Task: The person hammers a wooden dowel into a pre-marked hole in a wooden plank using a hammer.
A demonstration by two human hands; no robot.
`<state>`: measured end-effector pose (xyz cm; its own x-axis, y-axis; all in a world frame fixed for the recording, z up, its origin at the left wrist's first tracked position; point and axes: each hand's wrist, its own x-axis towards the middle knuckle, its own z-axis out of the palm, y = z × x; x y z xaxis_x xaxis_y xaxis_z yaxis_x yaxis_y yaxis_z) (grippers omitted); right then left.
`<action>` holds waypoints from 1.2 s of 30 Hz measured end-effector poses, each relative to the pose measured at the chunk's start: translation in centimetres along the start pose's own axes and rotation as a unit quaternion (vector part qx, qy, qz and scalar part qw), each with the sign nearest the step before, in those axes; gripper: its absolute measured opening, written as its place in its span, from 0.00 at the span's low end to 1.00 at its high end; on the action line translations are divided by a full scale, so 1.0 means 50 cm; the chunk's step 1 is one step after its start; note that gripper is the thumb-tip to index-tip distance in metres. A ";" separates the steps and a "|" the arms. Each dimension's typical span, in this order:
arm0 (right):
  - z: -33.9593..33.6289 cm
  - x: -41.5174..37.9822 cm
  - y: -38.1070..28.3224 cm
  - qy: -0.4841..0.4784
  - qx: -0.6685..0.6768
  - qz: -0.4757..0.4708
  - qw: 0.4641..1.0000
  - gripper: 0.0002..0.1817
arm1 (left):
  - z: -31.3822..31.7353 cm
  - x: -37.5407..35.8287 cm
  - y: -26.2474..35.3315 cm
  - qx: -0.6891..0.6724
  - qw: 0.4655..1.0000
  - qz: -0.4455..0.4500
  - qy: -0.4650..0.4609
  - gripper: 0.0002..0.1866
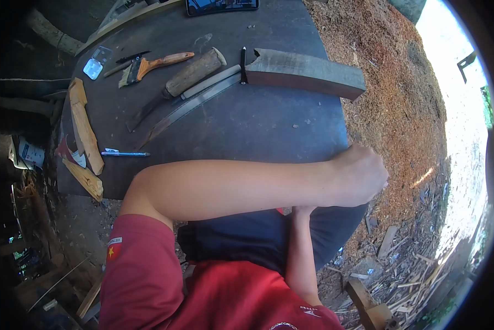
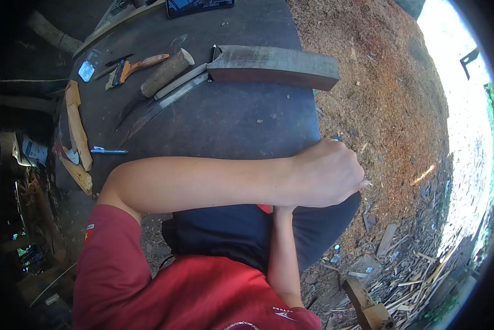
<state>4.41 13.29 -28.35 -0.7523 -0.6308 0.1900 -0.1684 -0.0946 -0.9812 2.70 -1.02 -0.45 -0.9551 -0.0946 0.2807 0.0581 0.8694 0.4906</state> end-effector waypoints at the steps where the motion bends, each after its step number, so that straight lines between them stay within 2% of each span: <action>1: -0.001 0.000 -0.001 -0.003 -0.001 0.002 1.000 0.36 | 0.000 0.000 0.000 0.004 1.000 0.001 -0.006 0.22; 6: -0.005 0.000 0.003 -0.019 -0.017 -0.009 1.000 0.36 | 0.005 -0.001 -0.005 -0.006 1.000 0.006 0.012 0.22; 8: -0.018 -0.003 0.025 -0.029 -0.042 -0.041 0.998 0.36 | 0.005 0.000 -0.005 -0.006 1.000 0.004 0.007 0.22; 14: -0.012 0.029 -0.031 -0.024 -0.040 -0.042 0.998 0.36 | 0.004 0.000 -0.005 -0.007 1.000 0.002 0.006 0.22; 18: -0.057 0.051 0.010 -0.042 -0.177 -0.143 0.973 0.33 | 0.008 0.001 -0.006 -0.004 1.000 0.009 0.012 0.23; 20: -0.050 0.039 0.007 -0.031 -0.188 -0.141 0.972 0.33 | 0.010 0.001 -0.006 0.000 1.000 0.011 0.013 0.24; 22: -0.025 0.036 -0.025 0.004 -0.068 -0.082 0.994 0.32 | 0.008 0.000 -0.005 0.008 1.000 0.012 0.010 0.24; 23: -0.012 0.035 -0.037 0.023 0.056 -0.016 0.998 0.32 | 0.008 0.000 -0.005 0.008 1.000 0.009 0.010 0.24; 24: 0.001 0.035 -0.050 0.057 0.184 0.042 0.980 0.32 | 0.007 0.000 -0.004 0.008 1.000 0.004 0.011 0.24; 25: 0.015 0.038 -0.062 0.087 0.252 0.084 0.960 0.32 | 0.006 -0.001 -0.004 0.007 1.000 -0.001 0.011 0.24; 27: 0.033 0.036 -0.079 0.119 0.269 0.112 0.949 0.32 | 0.006 -0.002 -0.003 0.007 1.000 0.001 0.012 0.23; 36: 0.094 0.028 -0.081 0.134 0.183 0.120 0.966 0.32 | 0.003 -0.003 -0.004 0.014 1.000 0.014 0.014 0.19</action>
<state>7.03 9.14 -24.28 -0.8876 -0.4514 -0.0913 0.2320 -0.2670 -0.9354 2.77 -1.11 -0.74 -0.9447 -0.0836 0.3170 0.0759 0.8849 0.4596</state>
